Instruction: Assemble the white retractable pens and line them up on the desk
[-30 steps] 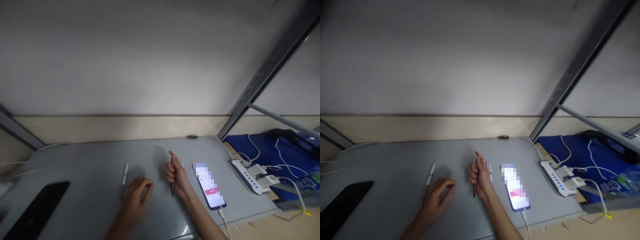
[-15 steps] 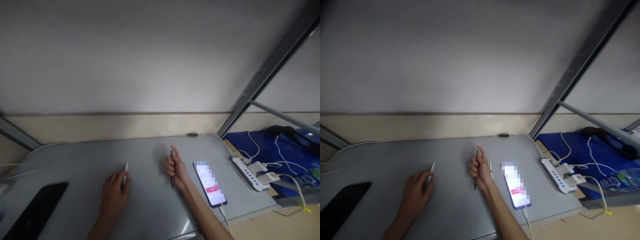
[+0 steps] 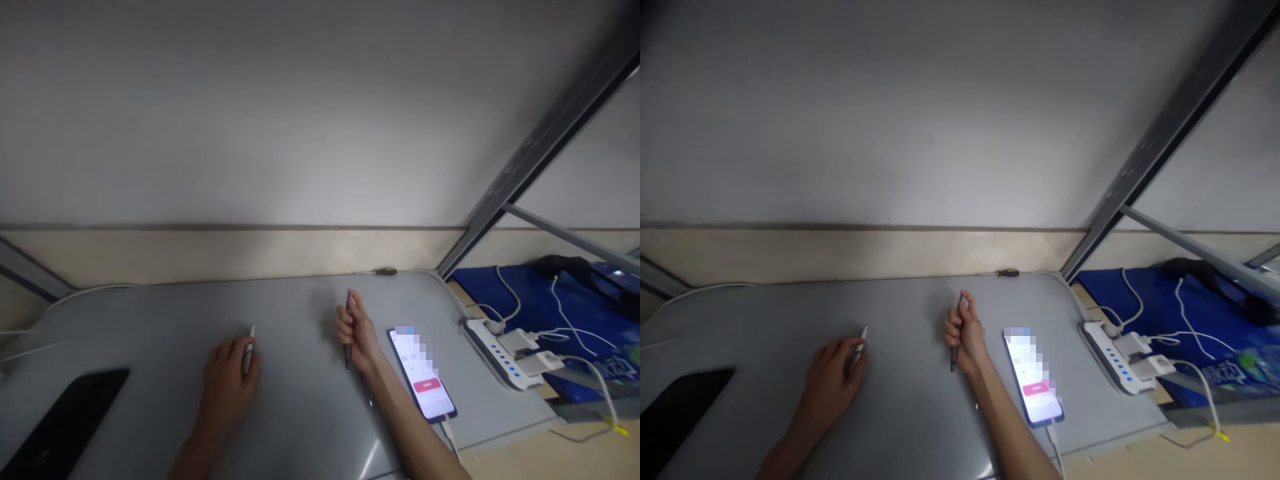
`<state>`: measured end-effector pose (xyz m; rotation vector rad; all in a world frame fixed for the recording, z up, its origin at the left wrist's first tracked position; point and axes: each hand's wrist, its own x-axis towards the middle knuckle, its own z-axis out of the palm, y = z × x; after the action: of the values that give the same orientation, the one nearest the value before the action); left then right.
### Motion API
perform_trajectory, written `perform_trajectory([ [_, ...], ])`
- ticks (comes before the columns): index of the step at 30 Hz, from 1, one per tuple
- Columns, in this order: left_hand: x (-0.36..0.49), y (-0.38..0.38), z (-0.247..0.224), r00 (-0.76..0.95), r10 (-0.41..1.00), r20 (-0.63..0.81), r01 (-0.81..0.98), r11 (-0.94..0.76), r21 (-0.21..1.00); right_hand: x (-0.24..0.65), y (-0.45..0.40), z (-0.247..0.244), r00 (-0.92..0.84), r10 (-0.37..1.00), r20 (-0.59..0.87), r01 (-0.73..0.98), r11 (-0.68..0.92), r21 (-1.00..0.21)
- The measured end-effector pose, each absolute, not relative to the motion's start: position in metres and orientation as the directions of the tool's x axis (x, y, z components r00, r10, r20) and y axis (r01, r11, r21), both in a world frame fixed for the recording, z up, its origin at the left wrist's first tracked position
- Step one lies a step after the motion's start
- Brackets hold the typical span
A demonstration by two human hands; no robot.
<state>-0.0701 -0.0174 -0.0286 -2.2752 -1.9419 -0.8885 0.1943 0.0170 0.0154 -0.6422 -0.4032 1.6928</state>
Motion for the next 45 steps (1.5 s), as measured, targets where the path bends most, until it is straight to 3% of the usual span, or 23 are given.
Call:
perform_trajectory([
  [9,-0.07,-0.017,-0.035,0.048,0.912,0.408,0.894,-0.221,0.389,0.201,0.023,0.017,-0.084,0.977,-0.198,-0.777,-0.188,-0.601],
  [20,-0.073,-0.015,-0.037,0.028,0.91,0.413,0.909,-0.195,0.367,0.216,0.029,0.01,-0.139,0.963,-0.23,-0.764,-0.252,-0.594],
  [26,-0.073,-0.017,-0.039,0.011,0.934,0.356,0.929,-0.141,0.343,0.211,0.011,0.008,-0.113,0.971,-0.21,-0.641,-0.233,-0.731],
  [29,-0.07,-0.019,-0.038,0.003,0.944,0.33,0.933,-0.122,0.339,0.201,-0.003,0.002,-0.003,0.985,-0.173,-0.406,-0.159,-0.9],
  [32,-0.068,-0.02,-0.037,0.0,0.95,0.312,0.941,-0.106,0.322,0.2,-0.01,-0.004,0.101,0.995,0.008,0.109,-0.003,-0.994],
  [34,-0.068,-0.02,-0.037,0.008,0.953,0.302,0.946,-0.105,0.306,0.203,-0.01,-0.007,0.112,0.984,0.139,0.43,0.079,-0.899],
  [37,-0.068,-0.022,-0.036,0.015,0.959,0.284,0.952,-0.101,0.29,0.207,-0.012,-0.011,0.131,0.962,0.239,0.738,0.066,-0.671],
  [41,-0.068,-0.027,-0.033,0.0,0.965,0.263,0.955,-0.078,0.286,0.211,-0.025,-0.017,0.205,0.937,0.284,0.886,-0.054,-0.461],
  [45,-0.066,-0.032,-0.03,-0.008,0.97,0.242,0.951,-0.068,0.303,0.217,-0.043,-0.024,0.233,0.929,0.288,0.907,-0.101,-0.408],
])
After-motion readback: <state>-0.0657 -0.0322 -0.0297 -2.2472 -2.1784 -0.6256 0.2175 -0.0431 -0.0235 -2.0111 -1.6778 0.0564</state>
